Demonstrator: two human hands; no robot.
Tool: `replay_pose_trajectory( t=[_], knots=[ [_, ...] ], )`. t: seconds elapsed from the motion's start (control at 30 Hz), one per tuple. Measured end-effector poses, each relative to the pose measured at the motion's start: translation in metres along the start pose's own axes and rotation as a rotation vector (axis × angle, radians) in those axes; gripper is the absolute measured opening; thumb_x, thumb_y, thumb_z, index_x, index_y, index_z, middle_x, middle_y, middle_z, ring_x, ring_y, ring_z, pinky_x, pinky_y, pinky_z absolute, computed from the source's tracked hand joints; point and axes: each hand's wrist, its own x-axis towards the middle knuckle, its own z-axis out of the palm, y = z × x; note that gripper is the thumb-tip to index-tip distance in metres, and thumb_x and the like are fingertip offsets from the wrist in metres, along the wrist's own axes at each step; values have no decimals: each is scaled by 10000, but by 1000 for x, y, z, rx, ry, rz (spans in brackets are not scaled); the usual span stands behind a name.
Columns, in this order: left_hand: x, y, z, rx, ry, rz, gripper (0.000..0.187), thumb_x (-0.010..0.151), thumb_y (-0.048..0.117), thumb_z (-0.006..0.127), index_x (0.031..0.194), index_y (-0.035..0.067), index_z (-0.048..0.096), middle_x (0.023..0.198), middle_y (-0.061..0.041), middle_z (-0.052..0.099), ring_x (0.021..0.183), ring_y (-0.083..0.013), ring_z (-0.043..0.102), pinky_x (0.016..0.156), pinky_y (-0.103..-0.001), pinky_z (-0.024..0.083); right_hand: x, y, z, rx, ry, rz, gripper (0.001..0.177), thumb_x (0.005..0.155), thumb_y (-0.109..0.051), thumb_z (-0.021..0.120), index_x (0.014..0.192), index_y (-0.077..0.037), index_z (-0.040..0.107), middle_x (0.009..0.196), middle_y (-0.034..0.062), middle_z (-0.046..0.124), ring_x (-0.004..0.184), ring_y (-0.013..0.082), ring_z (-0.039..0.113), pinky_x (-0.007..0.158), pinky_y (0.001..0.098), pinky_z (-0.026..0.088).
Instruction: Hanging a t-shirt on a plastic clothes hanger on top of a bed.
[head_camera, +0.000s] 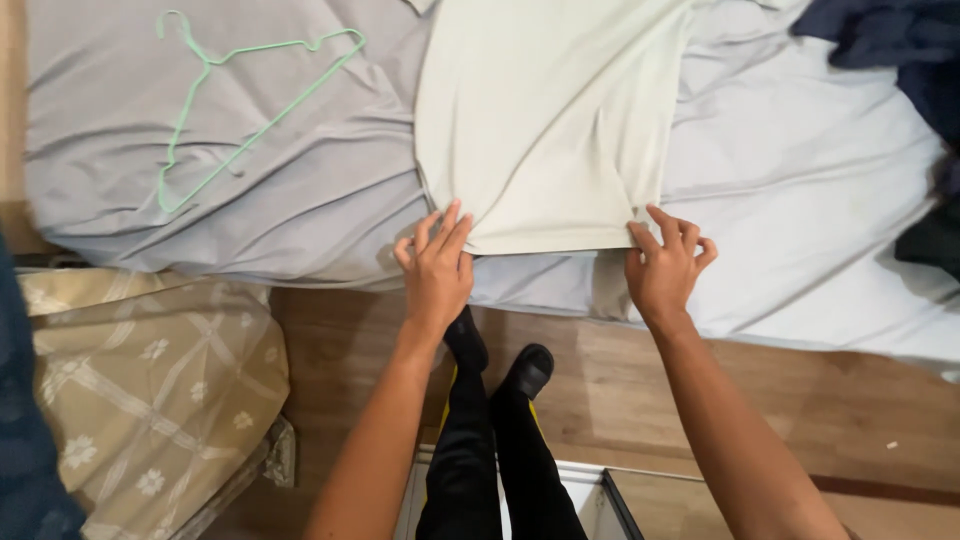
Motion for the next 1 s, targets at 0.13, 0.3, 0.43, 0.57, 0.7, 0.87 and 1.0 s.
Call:
replay_pose_trajectory(
  t=[0.13, 0.3, 0.43, 0.57, 0.7, 0.87, 1.0],
  knots=[
    [0, 6, 12, -5, -28, 15, 404, 872, 52, 665, 1272, 91, 704, 1502, -44, 581, 1348, -278, 509, 1068, -544, 280, -9, 20, -18, -23, 16, 24, 377, 778, -9, 745, 1113, -177, 790, 1424, -6, 638, 1251, 252, 507, 1070, 502, 277],
    [-1, 6, 23, 7, -39, 44, 359, 876, 59, 679, 1232, 86, 718, 1500, -51, 584, 1346, -275, 511, 1062, -527, 283, -17, 38, -25, -51, 75, 91, 327, 852, 4, 749, 1116, -182, 799, 1430, -19, 643, 1252, 254, 501, 1059, 483, 280],
    [2, 4, 23, 16, -49, 66, 347, 863, 60, 702, 1208, 88, 725, 1491, -52, 589, 1337, -276, 515, 1060, -514, 283, -16, 33, -28, -43, 59, 129, 315, 849, -1, 751, 1100, -183, 803, 1436, -16, 641, 1257, 260, 496, 1061, 486, 279],
    [9, 3, 19, -23, -47, 31, 314, 846, 87, 741, 1159, 98, 749, 1451, -51, 615, 1277, -270, 535, 1049, -492, 280, -7, 16, -29, 66, 14, 110, 286, 835, -48, 778, 1091, -173, 801, 1422, 4, 629, 1256, 274, 484, 1067, 493, 274],
    [29, -9, 23, -91, -8, -36, 247, 904, 121, 726, 1146, 108, 773, 1410, -41, 660, 1216, -242, 558, 1043, -459, 284, 10, 12, -12, 250, -9, 106, 294, 861, -52, 780, 1125, -179, 802, 1448, 16, 594, 1258, 285, 462, 1073, 478, 273],
    [75, -25, 24, -110, 25, -54, 251, 944, 141, 688, 1176, 92, 768, 1399, -49, 673, 1171, -244, 565, 1029, -442, 288, 45, 27, 2, 367, -24, 148, 288, 899, -44, 764, 1148, -186, 801, 1455, 31, 558, 1229, 290, 445, 1060, 456, 297],
    [125, -42, 35, -94, 49, -44, 266, 962, 153, 663, 1203, 96, 759, 1392, -47, 676, 1130, -253, 568, 1008, -432, 301, 86, 48, 13, 358, -12, 167, 279, 908, -53, 771, 1153, -182, 806, 1440, 33, 566, 1194, 282, 455, 1051, 460, 319]
  ],
)
